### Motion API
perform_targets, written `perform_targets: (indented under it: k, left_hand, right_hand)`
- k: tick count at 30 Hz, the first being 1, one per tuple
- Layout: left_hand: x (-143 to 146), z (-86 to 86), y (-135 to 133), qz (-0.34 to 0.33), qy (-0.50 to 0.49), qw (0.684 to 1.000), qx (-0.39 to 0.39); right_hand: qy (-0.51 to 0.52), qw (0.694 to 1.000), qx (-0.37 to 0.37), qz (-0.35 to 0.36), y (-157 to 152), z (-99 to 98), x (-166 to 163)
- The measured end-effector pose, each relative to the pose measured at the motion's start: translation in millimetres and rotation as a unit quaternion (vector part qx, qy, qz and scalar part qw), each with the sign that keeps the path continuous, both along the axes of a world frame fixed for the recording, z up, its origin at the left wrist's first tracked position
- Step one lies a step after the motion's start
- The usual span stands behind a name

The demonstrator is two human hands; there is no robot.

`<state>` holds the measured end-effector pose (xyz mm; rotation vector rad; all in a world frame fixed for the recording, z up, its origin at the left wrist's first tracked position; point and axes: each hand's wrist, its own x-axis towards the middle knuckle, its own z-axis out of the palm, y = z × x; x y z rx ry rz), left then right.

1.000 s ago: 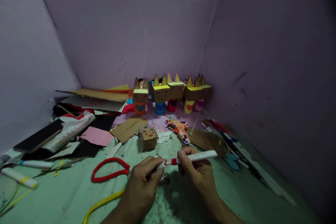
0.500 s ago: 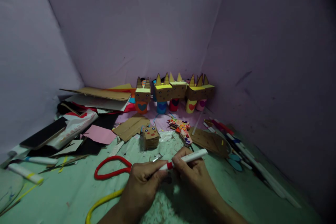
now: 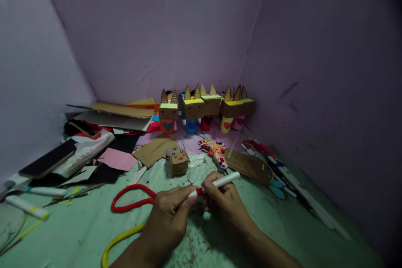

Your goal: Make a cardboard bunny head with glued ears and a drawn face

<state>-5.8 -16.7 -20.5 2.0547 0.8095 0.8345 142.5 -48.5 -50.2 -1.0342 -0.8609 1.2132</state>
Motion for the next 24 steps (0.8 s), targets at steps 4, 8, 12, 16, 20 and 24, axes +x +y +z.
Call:
perform_targets:
  k: [4, 8, 12, 16, 20, 24]
  left_hand:
    - [0, -6.8, 4, 0.013, 0.009, 1.0, 0.009]
    - [-5, -16.3, 11, 0.077, -0.01, 0.996, 0.032]
    - [-15, -19.6, 24, 0.178, 0.007, 0.984, 0.033]
    - [-21, -12.4, 35, 0.271, -0.001, 0.962, 0.024]
    - [-27, -9.4, 44, 0.328, 0.033, 0.944, 0.001]
    - [-40, -29.3, 61, 0.37, 0.063, 0.925, 0.053]
  right_hand:
    - [-0.039, 0.999, 0.009, -0.027, 1, 7.6, 1]
    - [-0.069, 0.995, 0.022, -0.072, 2, 15.9, 5]
    - [-0.195, 0.954, 0.083, -0.21, -6, 31.8, 51]
    - [-0.546, 0.805, 0.138, -0.183, -27, 49.1, 137]
    - [-0.736, 0.673, 0.015, -0.076, -37, 54.3, 201]
    - [-0.771, 0.635, -0.046, -0.006, -36, 50.9, 216]
